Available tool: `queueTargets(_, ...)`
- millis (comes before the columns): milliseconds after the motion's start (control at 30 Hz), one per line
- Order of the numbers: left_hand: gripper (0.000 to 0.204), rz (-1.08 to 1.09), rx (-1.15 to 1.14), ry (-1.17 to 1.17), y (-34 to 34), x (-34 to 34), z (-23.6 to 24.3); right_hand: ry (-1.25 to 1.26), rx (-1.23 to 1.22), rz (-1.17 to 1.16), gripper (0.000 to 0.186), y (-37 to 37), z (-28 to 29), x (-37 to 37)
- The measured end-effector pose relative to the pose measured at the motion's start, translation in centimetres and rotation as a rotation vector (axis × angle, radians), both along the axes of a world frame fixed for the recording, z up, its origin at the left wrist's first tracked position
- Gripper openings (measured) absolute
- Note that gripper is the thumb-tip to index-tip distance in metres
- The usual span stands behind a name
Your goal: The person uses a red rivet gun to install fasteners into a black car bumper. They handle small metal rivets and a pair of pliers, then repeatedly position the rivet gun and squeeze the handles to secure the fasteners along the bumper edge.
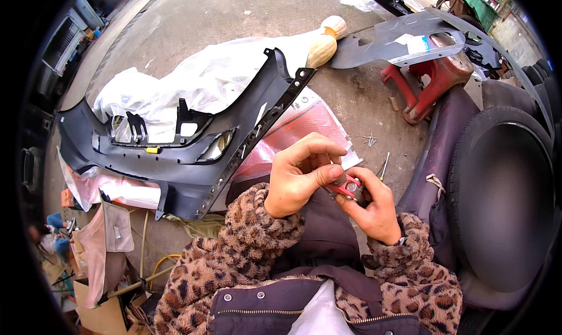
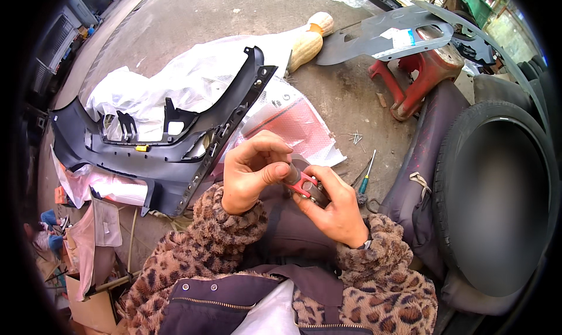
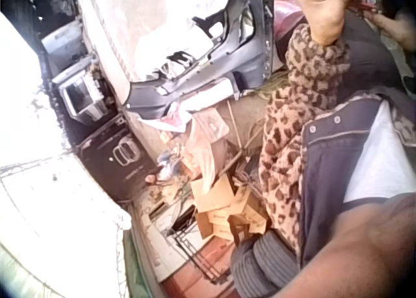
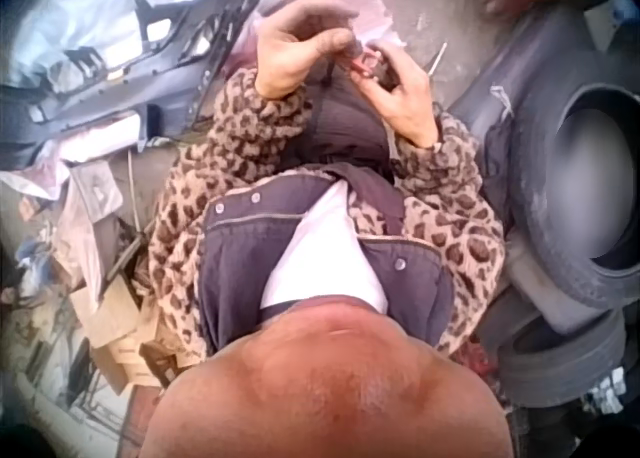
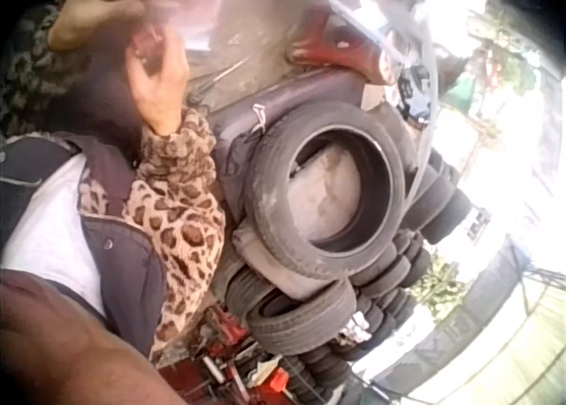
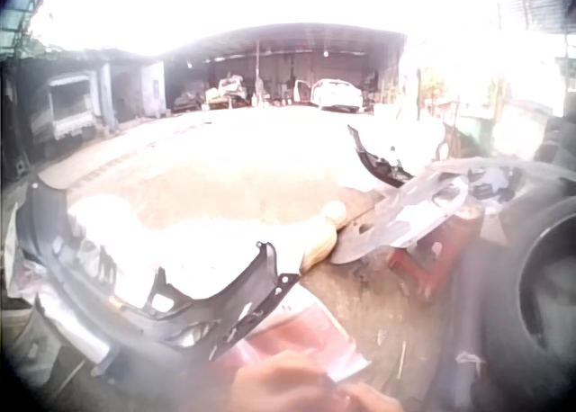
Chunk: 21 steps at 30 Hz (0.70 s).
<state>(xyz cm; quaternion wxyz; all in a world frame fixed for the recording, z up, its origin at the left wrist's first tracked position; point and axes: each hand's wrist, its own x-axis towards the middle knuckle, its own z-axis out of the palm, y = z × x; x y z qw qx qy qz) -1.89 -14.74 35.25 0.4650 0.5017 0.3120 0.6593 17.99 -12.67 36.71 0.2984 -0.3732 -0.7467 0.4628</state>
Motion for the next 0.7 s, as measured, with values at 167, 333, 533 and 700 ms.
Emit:
queueTargets(167,0.026,-0.076,-0.075,-0.083,-0.4,-0.4,0.7,0.020,-0.014,-0.002,0.040,0.3,-0.1,0.0)
queueTargets(333,0.028,-0.010,-0.023,-0.020,0.2,0.4,0.7,0.065,-0.031,-0.013,0.040,0.7,-0.9,0.1)
queueTargets(533,0.029,-0.070,-0.042,-0.124,0.0,0.0,0.4,0.038,-0.017,0.015,0.039,0.8,-0.5,0.1)
queueTargets(700,0.026,0.030,-0.049,0.039,0.0,0.5,-0.2,0.032,-0.051,-0.025,0.039,0.8,-1.7,0.2)
